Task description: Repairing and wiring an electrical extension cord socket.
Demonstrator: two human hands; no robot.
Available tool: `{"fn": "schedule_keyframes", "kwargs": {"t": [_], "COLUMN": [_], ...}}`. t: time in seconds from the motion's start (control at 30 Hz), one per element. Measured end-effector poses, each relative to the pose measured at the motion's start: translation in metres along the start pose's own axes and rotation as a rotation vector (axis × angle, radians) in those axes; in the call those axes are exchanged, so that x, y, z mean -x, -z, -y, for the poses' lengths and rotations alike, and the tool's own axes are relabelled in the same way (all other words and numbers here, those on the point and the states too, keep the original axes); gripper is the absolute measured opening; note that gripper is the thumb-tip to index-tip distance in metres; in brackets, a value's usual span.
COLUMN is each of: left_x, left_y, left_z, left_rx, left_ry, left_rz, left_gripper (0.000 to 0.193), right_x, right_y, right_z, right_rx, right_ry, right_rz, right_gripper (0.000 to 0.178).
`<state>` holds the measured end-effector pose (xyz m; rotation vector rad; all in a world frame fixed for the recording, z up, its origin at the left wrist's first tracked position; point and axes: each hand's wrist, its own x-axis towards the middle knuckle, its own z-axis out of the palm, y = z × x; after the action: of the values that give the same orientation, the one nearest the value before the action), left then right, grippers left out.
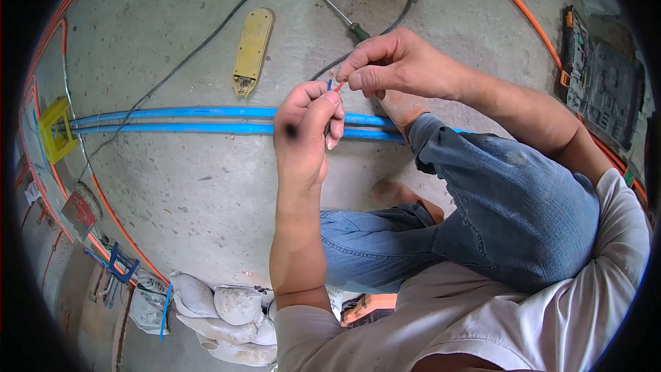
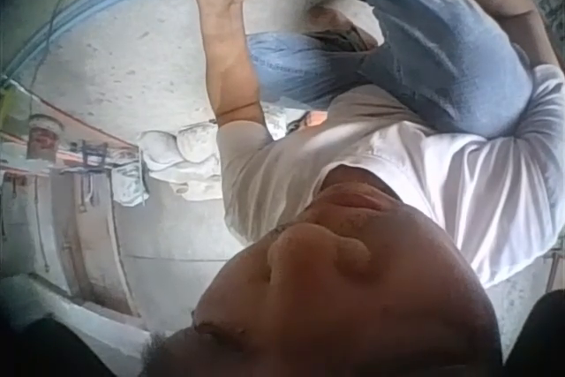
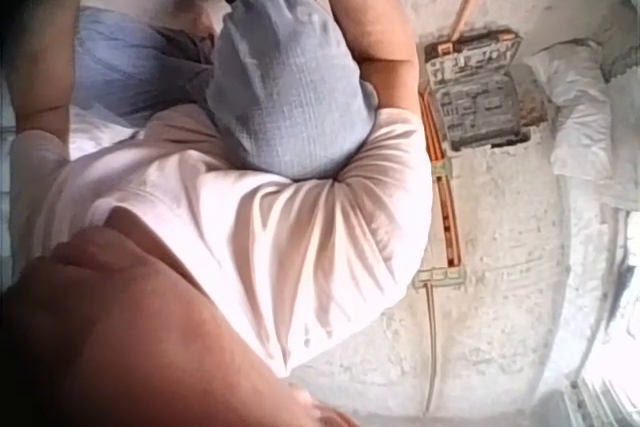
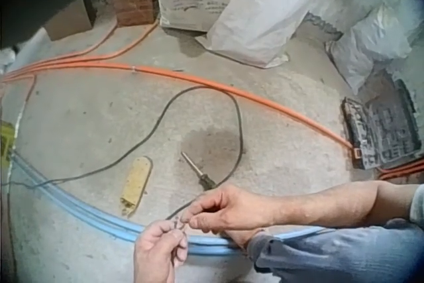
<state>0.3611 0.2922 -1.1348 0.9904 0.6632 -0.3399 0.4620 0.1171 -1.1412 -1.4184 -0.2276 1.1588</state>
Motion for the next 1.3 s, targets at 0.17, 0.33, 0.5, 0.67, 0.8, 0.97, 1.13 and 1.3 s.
{"fn": "schedule_keyframes", "kwargs": {"t": [0.17,0.33,0.5,0.67,0.8,0.97,1.13,1.3], "left_x": [0.0,0.001,0.0,-0.001,-0.003,-0.005,-0.007,-0.006], "left_y": [-0.001,-0.004,-0.005,-0.004,-0.006,-0.012,-0.008,-0.006], "left_z": [0.0,0.0,0.011,0.023,0.031,0.027,0.028,0.027], "left_rx": [0.01,0.019,-0.041,-0.408,-0.676,-0.951,-1.042,-1.056], "left_ry": [0.023,0.017,-0.074,-0.402,-0.569,-0.807,-0.758,-0.699], "left_rz": [0.012,0.013,0.01,-0.115,-0.18,-0.148,-0.106,-0.092], "left_gripper": [0.01,0.01,0.009,0.007,0.006,0.01,0.01,0.011], "right_x": [-0.001,0.0,0.0,-0.002,0.001,0.003,0.003,0.002], "right_y": [0.001,-0.001,-0.009,-0.007,-0.007,-0.006,0.001,-0.001], "right_z": [-0.002,-0.002,-0.003,-0.007,-0.009,-0.012,-0.015,-0.019], "right_rx": [0.023,0.037,0.038,0.013,-0.072,-0.351,-0.468,-0.397], "right_ry": [0.05,0.095,0.028,-0.058,-0.114,-0.329,-0.427,-0.411], "right_rz": [-0.01,-0.028,-0.139,-0.154,-0.123,-0.144,-0.095,-0.115], "right_gripper": [0.017,0.016,0.015,0.018,0.02,0.018,0.016,0.015]}}
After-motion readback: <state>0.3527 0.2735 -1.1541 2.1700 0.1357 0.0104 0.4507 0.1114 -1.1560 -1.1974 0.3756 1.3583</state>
